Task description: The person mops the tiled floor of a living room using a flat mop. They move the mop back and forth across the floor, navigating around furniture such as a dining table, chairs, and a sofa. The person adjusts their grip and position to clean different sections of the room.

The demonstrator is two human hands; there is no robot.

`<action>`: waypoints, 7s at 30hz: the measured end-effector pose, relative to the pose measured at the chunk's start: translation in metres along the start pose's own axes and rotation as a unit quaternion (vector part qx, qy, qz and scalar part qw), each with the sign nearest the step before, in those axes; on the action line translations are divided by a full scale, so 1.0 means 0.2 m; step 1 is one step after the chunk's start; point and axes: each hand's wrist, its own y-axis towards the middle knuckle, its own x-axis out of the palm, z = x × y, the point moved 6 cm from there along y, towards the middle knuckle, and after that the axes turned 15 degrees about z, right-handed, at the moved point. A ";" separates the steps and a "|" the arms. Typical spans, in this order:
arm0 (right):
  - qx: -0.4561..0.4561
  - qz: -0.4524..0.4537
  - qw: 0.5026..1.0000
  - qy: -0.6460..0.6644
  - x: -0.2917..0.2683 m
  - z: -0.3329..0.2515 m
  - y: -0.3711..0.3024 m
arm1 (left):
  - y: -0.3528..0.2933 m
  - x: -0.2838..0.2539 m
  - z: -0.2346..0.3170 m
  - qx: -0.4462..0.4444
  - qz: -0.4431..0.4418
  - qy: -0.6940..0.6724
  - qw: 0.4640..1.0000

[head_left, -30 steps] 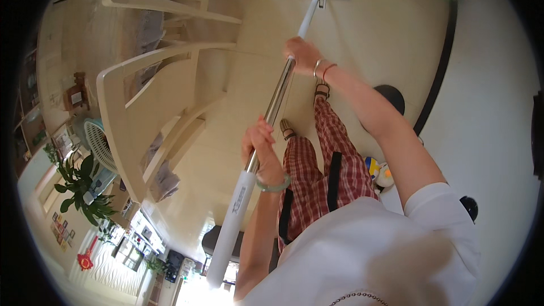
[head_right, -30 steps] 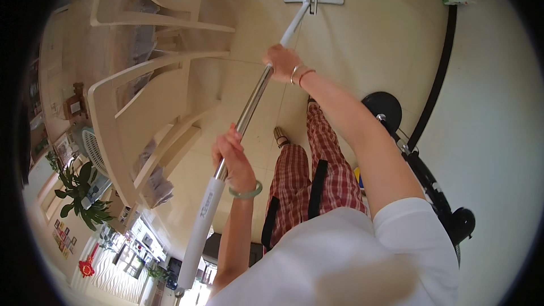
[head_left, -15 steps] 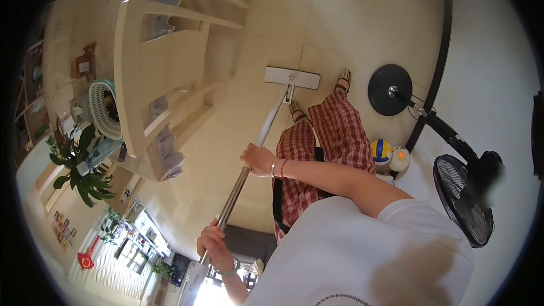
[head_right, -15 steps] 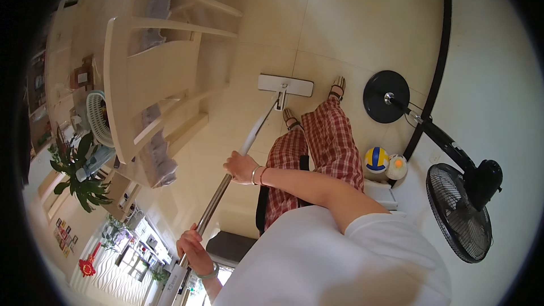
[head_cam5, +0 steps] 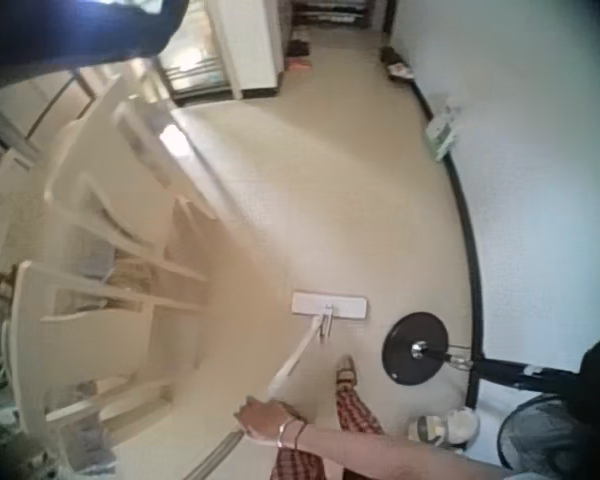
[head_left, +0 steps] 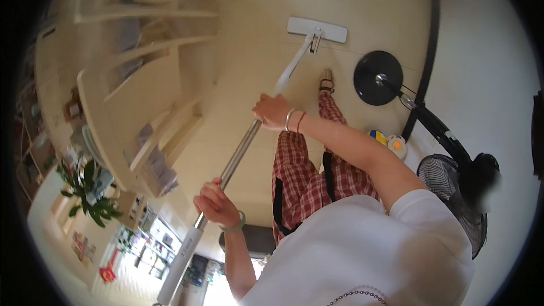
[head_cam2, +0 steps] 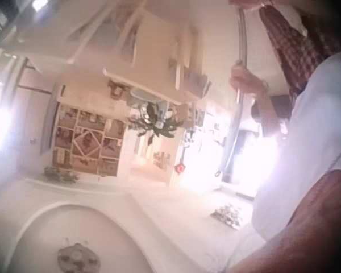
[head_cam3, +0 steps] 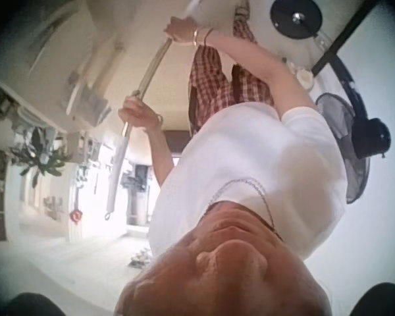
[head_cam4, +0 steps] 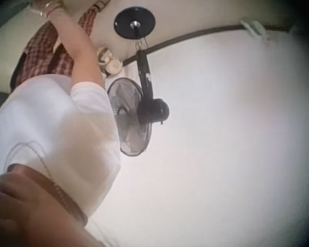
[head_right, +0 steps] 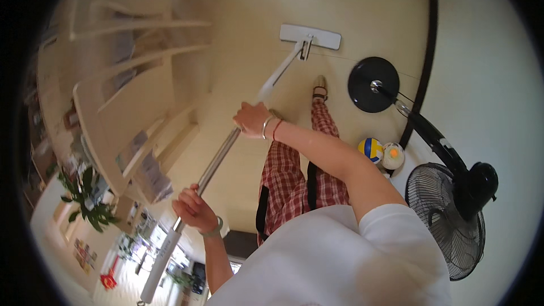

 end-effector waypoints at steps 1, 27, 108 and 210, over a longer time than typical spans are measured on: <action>0.026 0.015 1.000 -0.005 -0.10 0.12 0.02 | 0.05 0.12 -0.06 -0.006 -0.020 -0.012 1.000; 0.118 0.493 0.859 -0.073 -0.56 1.64 -0.95 | -0.57 1.48 -0.70 -0.047 -0.378 -0.044 0.924; 0.024 0.180 0.964 0.196 1.54 -1.13 -0.84 | -0.81 -1.52 0.36 0.054 -0.236 0.195 0.950; -0.117 0.021 0.977 -0.178 0.83 -0.09 0.09 | -0.55 -0.86 -0.64 0.051 0.102 -0.064 0.991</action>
